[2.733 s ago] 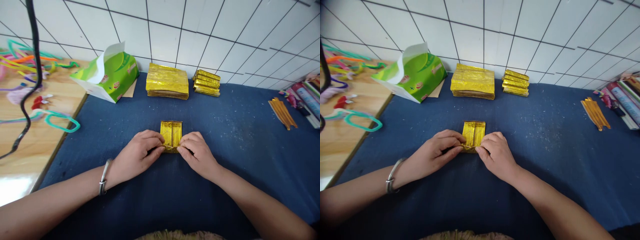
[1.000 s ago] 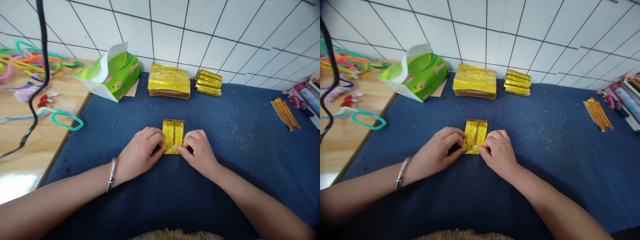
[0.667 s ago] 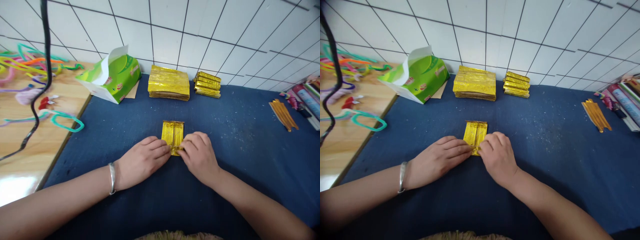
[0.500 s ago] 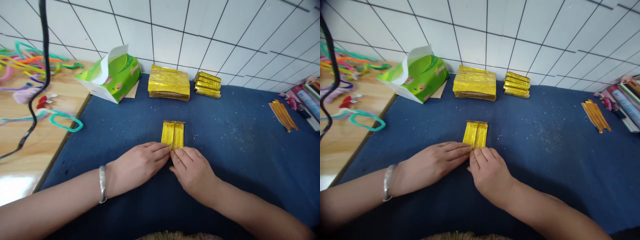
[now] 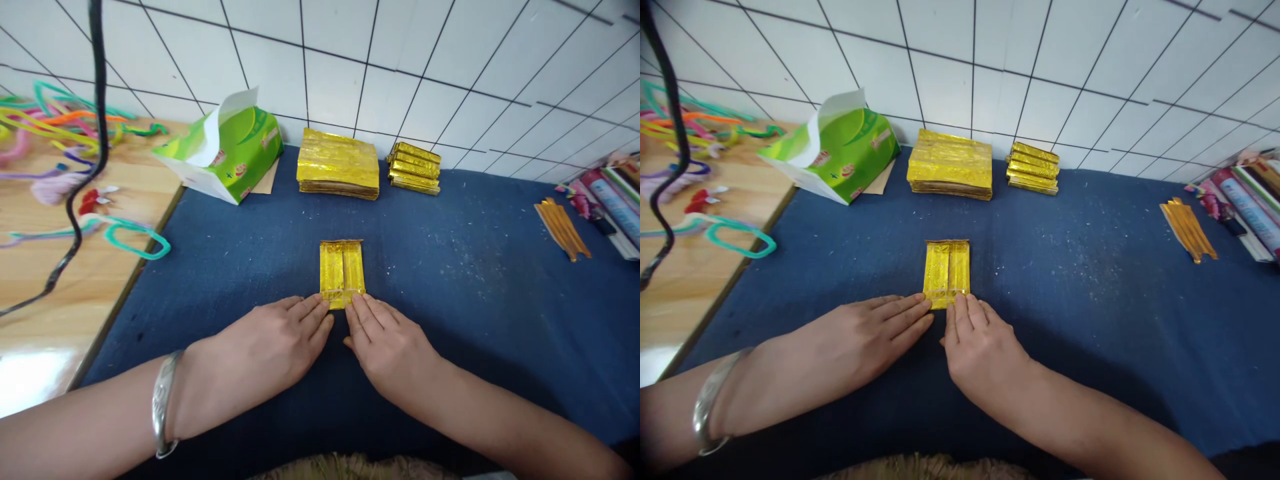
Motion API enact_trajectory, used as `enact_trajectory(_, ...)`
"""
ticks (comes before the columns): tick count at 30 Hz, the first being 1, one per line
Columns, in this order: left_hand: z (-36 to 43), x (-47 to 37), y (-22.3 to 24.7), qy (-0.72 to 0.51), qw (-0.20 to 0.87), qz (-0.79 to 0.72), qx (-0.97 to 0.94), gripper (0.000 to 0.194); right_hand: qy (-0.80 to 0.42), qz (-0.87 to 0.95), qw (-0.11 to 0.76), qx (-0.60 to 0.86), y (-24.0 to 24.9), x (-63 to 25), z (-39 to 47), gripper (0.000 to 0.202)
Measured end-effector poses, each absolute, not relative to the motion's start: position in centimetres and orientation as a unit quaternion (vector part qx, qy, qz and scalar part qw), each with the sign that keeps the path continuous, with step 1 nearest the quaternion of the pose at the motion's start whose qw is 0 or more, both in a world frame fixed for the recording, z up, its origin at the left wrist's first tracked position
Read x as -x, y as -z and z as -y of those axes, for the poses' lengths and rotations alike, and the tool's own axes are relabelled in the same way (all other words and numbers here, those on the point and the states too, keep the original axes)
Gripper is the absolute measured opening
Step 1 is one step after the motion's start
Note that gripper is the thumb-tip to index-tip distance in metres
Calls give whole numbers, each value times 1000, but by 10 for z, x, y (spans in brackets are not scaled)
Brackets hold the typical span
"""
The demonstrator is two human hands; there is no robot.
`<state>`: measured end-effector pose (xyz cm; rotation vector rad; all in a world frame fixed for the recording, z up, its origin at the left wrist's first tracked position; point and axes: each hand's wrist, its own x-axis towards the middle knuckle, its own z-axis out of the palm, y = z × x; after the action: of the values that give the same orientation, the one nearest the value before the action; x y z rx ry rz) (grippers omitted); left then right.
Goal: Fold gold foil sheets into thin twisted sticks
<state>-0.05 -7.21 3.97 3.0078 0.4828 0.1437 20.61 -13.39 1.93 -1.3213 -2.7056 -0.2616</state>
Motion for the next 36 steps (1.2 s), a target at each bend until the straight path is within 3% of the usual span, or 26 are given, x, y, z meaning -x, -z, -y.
enact_trajectory(6,49,9,-57,-115,197,-147,-963,26,10,890,144,431,-15,-225,107,22)
enact_trajectory(11,-9,32,-45,-224,135,-345,-902,14,-31,895,173,410,-13,-239,91,19)
enact_trajectory(16,-30,31,-20,-173,235,-242,-925,16,-49,896,202,392,-7,-247,83,17)
enact_trajectory(29,-25,34,-15,-118,243,-134,-953,33,35,926,128,352,-16,-232,97,30)
enact_trajectory(36,-8,28,-35,-75,182,-126,-972,39,103,935,100,323,-14,-239,93,25)
